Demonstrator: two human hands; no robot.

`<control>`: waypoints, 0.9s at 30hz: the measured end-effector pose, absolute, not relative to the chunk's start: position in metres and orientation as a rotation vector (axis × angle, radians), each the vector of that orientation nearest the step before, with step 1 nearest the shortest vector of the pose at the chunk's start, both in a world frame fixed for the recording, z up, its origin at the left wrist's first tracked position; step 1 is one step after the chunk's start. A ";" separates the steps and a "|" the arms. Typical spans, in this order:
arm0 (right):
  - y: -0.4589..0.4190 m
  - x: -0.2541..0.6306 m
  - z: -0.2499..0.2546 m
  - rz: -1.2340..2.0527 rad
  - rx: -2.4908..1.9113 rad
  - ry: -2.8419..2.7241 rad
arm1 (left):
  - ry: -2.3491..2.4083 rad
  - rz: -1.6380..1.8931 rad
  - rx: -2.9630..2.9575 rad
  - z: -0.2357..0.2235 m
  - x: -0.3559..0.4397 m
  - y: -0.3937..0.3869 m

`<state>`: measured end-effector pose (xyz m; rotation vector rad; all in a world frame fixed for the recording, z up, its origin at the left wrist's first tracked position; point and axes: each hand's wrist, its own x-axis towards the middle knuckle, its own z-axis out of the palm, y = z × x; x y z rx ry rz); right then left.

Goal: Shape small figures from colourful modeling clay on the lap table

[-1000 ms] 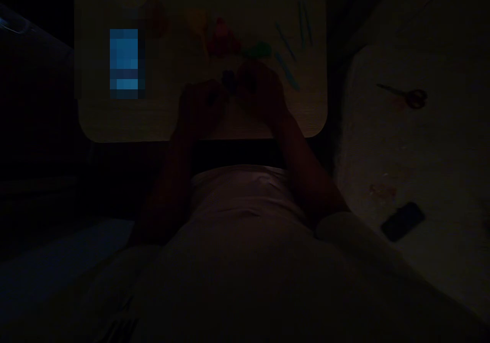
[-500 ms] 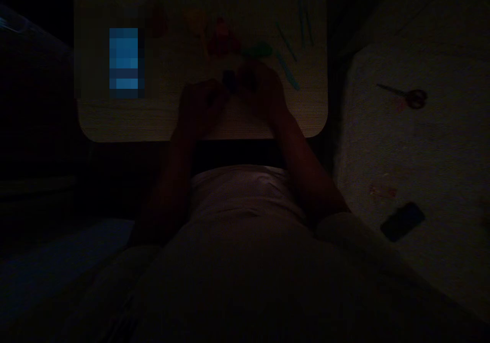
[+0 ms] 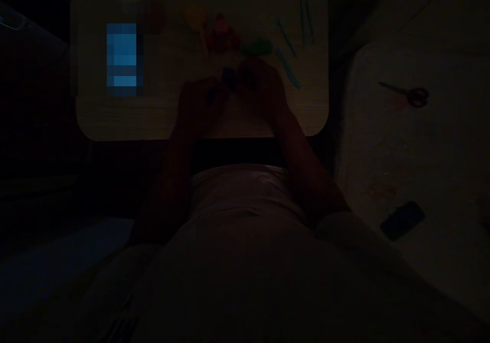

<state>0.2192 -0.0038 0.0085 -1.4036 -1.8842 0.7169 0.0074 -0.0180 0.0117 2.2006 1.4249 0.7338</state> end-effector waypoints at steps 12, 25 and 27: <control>-0.009 0.220 0.011 0.579 -1.357 -1.968 | 1.359 0.834 2.252 0.009 0.007 -0.017; -0.011 0.219 0.016 0.557 -1.423 -1.972 | 1.434 0.712 2.210 0.017 0.009 -0.019; -0.011 0.219 0.016 0.576 -1.435 -1.969 | 1.446 0.688 2.202 0.017 0.008 -0.019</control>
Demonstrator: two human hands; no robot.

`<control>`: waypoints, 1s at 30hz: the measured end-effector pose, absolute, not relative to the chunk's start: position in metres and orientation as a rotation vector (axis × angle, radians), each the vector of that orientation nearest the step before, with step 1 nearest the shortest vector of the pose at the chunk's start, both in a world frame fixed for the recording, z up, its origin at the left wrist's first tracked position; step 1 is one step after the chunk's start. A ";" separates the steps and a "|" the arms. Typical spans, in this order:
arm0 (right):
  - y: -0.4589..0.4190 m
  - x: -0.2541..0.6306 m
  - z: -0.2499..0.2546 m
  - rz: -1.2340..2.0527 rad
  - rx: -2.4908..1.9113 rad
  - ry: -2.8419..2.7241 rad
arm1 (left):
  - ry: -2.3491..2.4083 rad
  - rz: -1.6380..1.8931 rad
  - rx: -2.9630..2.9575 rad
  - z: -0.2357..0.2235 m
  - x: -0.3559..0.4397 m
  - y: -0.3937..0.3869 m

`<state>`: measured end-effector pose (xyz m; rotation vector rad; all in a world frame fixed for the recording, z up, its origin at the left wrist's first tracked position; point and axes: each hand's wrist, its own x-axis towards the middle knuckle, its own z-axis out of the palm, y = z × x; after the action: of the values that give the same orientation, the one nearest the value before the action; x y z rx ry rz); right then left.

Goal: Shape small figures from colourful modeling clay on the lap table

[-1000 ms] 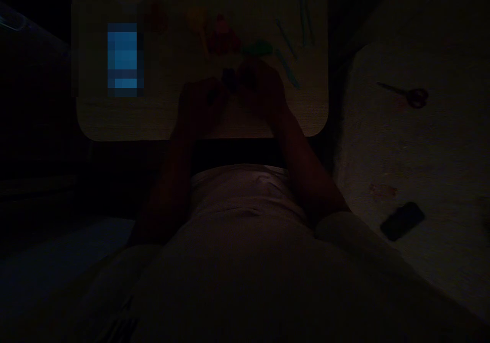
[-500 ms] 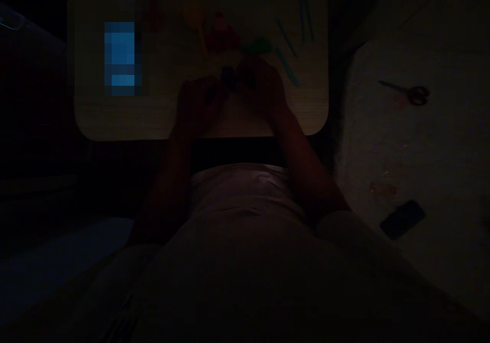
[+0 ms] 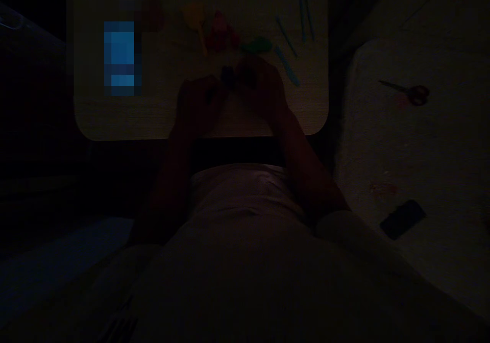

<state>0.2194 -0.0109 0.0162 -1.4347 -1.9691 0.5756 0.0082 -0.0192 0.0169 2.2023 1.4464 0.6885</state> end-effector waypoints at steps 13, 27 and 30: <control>-0.012 0.219 0.020 0.618 -1.455 -1.956 | 1.412 0.758 2.221 0.020 0.011 -0.022; -0.007 0.220 0.012 0.622 -1.411 -1.941 | 1.429 0.704 2.181 0.009 0.008 -0.016; -0.010 0.220 0.015 0.602 -1.408 -1.974 | 1.423 0.776 2.212 0.015 0.009 -0.020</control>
<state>0.2197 -0.0098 0.0155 -1.4080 -1.9739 0.6024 0.0088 -0.0197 0.0155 2.2123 1.4230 0.7765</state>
